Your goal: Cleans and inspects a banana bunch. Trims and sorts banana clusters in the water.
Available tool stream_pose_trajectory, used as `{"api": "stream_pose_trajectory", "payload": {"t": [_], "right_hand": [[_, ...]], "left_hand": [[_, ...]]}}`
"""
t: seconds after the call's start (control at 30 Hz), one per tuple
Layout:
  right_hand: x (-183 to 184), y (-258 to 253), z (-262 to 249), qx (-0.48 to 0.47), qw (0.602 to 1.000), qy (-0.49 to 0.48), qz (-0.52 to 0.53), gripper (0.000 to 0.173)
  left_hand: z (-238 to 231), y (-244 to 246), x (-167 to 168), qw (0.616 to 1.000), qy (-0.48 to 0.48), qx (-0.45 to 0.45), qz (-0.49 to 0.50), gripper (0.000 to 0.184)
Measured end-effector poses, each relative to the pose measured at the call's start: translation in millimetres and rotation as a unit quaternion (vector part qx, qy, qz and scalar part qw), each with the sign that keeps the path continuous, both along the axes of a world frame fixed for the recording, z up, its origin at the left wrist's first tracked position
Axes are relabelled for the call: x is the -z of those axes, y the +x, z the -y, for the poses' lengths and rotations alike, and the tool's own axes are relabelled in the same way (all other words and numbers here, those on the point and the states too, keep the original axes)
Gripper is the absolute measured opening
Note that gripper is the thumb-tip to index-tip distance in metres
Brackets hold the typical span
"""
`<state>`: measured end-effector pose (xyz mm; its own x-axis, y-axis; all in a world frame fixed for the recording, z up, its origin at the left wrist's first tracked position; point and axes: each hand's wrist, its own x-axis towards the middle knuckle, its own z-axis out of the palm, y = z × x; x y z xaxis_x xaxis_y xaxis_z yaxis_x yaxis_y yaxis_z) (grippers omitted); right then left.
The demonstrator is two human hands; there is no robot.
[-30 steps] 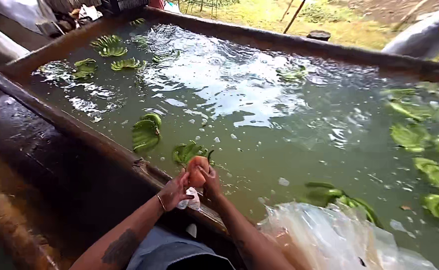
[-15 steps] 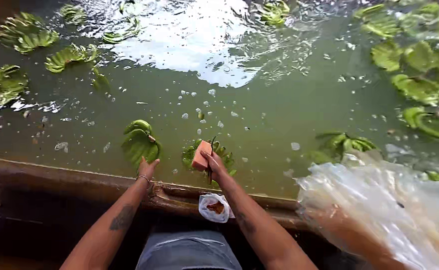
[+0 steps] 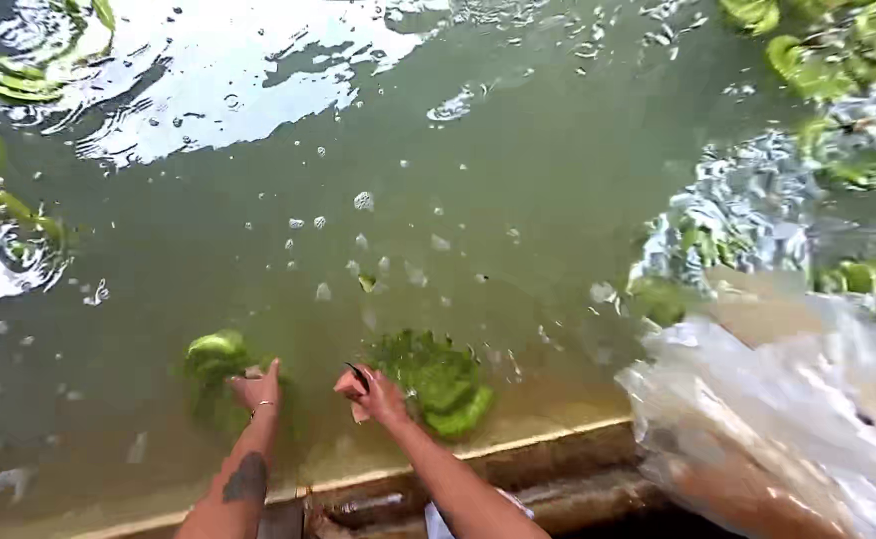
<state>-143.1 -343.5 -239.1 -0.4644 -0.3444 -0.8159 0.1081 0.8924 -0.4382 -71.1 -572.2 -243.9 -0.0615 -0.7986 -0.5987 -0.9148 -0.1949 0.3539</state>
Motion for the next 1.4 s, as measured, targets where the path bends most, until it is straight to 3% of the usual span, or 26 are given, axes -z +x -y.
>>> {"api": "stream_pose_trajectory", "payload": {"t": [0.1, 0.17, 0.23, 0.27, 0.37, 0.47, 0.53, 0.57, 0.63, 0.67, 0.77, 0.83, 0.87, 0.93, 0.97, 1.03, 1.1, 1.17, 1.2, 1.23, 1.27, 1.3, 1.33, 1.37, 1.4], "right_hand": [[33.4, -31.7, 5.7, 0.054, 0.997, 0.030, 0.039, 0.049], [37.6, -50.4, 27.3, 0.103, 0.993, 0.028, 0.044, 0.051], [27.1, -52.1, 58.0, 0.129, 0.990, -0.044, 0.020, 0.058], [16.1, -50.2, 73.7, 0.116, 0.989, -0.095, 0.009, 0.060], [-16.8, -41.0, 94.5, 0.035, 0.981, -0.190, 0.002, 0.051], [17.1, -52.6, 64.3, 0.080, 0.983, -0.164, -0.010, 0.042], [49.7, -68.1, 30.6, 0.072, 0.991, -0.101, 0.039, 0.043], [54.0, -72.4, 17.0, 0.112, 0.986, -0.091, 0.082, 0.041], [49.1, -66.9, -8.9, 0.225, 0.961, -0.109, 0.120, 0.046], [49.4, -56.7, -16.9, 0.288, 0.945, -0.109, 0.110, 0.045], [32.5, -27.4, -7.7, 0.434, 0.893, -0.090, 0.076, 0.046], [10.7, -19.1, 10.1, 0.448, 0.883, -0.121, 0.072, 0.061], [-5.1, -17.2, 21.9, 0.433, 0.884, -0.158, 0.078, 0.060], [-46.0, -20.1, 48.1, 0.352, 0.891, -0.274, 0.082, 0.057], [-67.6, -28.8, 60.8, 0.284, 0.900, -0.324, 0.068, 0.057], [-101.0, -55.9, 79.5, 0.147, 0.919, -0.367, 0.018, 0.045], [-105.6, -87.3, 83.8, 0.056, 0.925, -0.374, -0.037, 0.041], [-95.9, -116.8, 75.8, 0.016, 0.930, -0.359, -0.079, 0.051], [-87.9, -128.7, 69.2, 0.006, 0.940, -0.332, -0.075, 0.060], [-77.6, -136.4, 62.8, 0.007, 0.955, -0.293, -0.053, 0.069], [-63.8, -137.9, 58.3, 0.018, 0.966, -0.255, -0.027, 0.076], [-46.7, -132.3, 56.3, 0.029, 0.974, -0.224, -0.008, 0.081], [-26.1, -116.8, 56.4, 0.042, 0.979, -0.200, 0.006, 0.081], [-5.9, -94.1, 58.6, 0.049, 0.981, -0.186, 0.018, 0.078], [10.4, -70.4, 63.6, 0.051, 0.981, -0.184, 0.034, 0.075]], "left_hand": [[-4.2, -28.0, 24.2, 0.998, -0.038, -0.047, 0.028, 0.082], [-16.3, -40.6, 37.0, 0.995, -0.026, -0.093, 0.030, 0.055], [-23.4, -48.0, 38.8, 0.997, 0.000, -0.015, 0.080, 0.064], [-26.7, -50.6, 37.0, 0.999, 0.005, 0.006, 0.050, 0.068], [-26.1, -21.3, 30.0, 0.965, 0.065, -0.053, -0.249, 0.054], [7.1, 12.6, 2.1, 0.920, 0.154, -0.091, -0.349, 0.045], [21.3, 36.6, -5.7, 0.860, 0.233, -0.164, -0.423, 0.040], [23.7, 42.0, -16.1, 0.840, 0.255, -0.216, -0.427, 0.048], [31.4, 22.1, -68.8, 0.836, 0.283, -0.345, -0.319, 0.057], [34.1, 12.5, -79.8, 0.839, 0.270, -0.381, -0.278, 0.055], [28.3, 44.8, -23.9, 0.847, 0.216, -0.226, -0.430, 0.046], [32.8, 27.3, -5.8, 0.859, 0.211, -0.163, -0.438, 0.044], [32.2, 11.9, -4.5, 0.875, 0.195, -0.137, -0.422, 0.054], [25.9, -13.5, -1.1, 0.914, 0.143, -0.069, -0.374, 0.073], [21.3, -22.0, 1.1, 0.932, 0.116, -0.015, -0.344, 0.072], [10.3, -27.8, 2.8, 0.950, 0.093, 0.128, -0.269, 0.051], [4.0, -25.6, -21.1, 0.925, 0.119, 0.326, -0.153, 0.041], [-2.5, -4.1, -29.7, 0.873, 0.038, 0.447, -0.193, 0.045], [-8.9, 14.5, -25.2, 0.860, -0.042, 0.438, -0.258, 0.057], [-15.7, 31.5, -22.1, 0.874, -0.087, 0.371, -0.302, 0.076], [-21.9, 41.9, -22.5, 0.906, -0.079, 0.257, -0.327, 0.094], [-26.1, 44.0, -24.8, 0.937, -0.015, 0.112, -0.331, 0.098], [-29.7, 39.9, -22.3, 0.942, 0.071, -0.055, -0.323, 0.085], [-31.4, 29.0, -15.0, 0.917, 0.148, -0.205, -0.307, 0.068], [-29.1, 14.3, -3.9, 0.892, 0.197, -0.288, -0.288, 0.058]]}}
